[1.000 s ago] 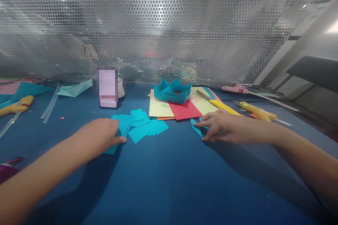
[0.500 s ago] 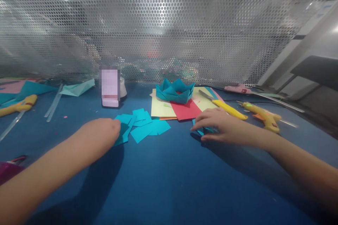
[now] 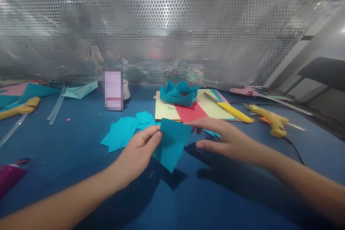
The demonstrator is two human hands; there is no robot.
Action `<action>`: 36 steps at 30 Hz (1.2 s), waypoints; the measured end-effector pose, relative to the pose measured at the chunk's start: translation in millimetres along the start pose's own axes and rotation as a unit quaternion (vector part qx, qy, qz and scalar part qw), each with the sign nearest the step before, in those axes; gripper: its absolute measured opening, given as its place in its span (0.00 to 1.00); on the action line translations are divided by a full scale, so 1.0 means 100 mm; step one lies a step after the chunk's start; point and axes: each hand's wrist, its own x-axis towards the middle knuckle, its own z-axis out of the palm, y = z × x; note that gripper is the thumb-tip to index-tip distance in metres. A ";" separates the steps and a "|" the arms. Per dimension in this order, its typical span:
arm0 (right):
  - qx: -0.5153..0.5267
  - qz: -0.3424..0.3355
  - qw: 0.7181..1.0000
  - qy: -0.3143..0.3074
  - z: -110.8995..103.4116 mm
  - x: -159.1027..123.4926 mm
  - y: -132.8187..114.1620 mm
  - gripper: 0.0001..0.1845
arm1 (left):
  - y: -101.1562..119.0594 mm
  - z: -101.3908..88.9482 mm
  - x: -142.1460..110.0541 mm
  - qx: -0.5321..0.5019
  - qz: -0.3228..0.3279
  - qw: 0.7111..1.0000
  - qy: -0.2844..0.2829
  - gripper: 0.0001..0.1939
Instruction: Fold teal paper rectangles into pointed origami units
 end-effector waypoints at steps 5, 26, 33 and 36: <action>0.042 -0.042 0.996 0.071 0.34 -0.06 -0.15 0.33 | -0.12 0.11 0.05 -0.209 -0.166 0.964 -0.001 0.16; 0.064 -0.073 0.994 0.041 0.44 -0.04 -0.02 0.07 | -0.20 0.15 -0.01 0.036 0.082 0.991 -0.103 0.12; 0.197 0.018 0.979 0.045 0.49 -0.03 -0.03 0.06 | -0.21 0.19 0.00 0.057 0.073 0.994 -0.064 0.03; 0.307 0.078 0.947 0.059 0.53 -0.02 -0.02 0.16 | -0.22 0.18 0.00 0.029 0.032 0.997 -0.057 0.05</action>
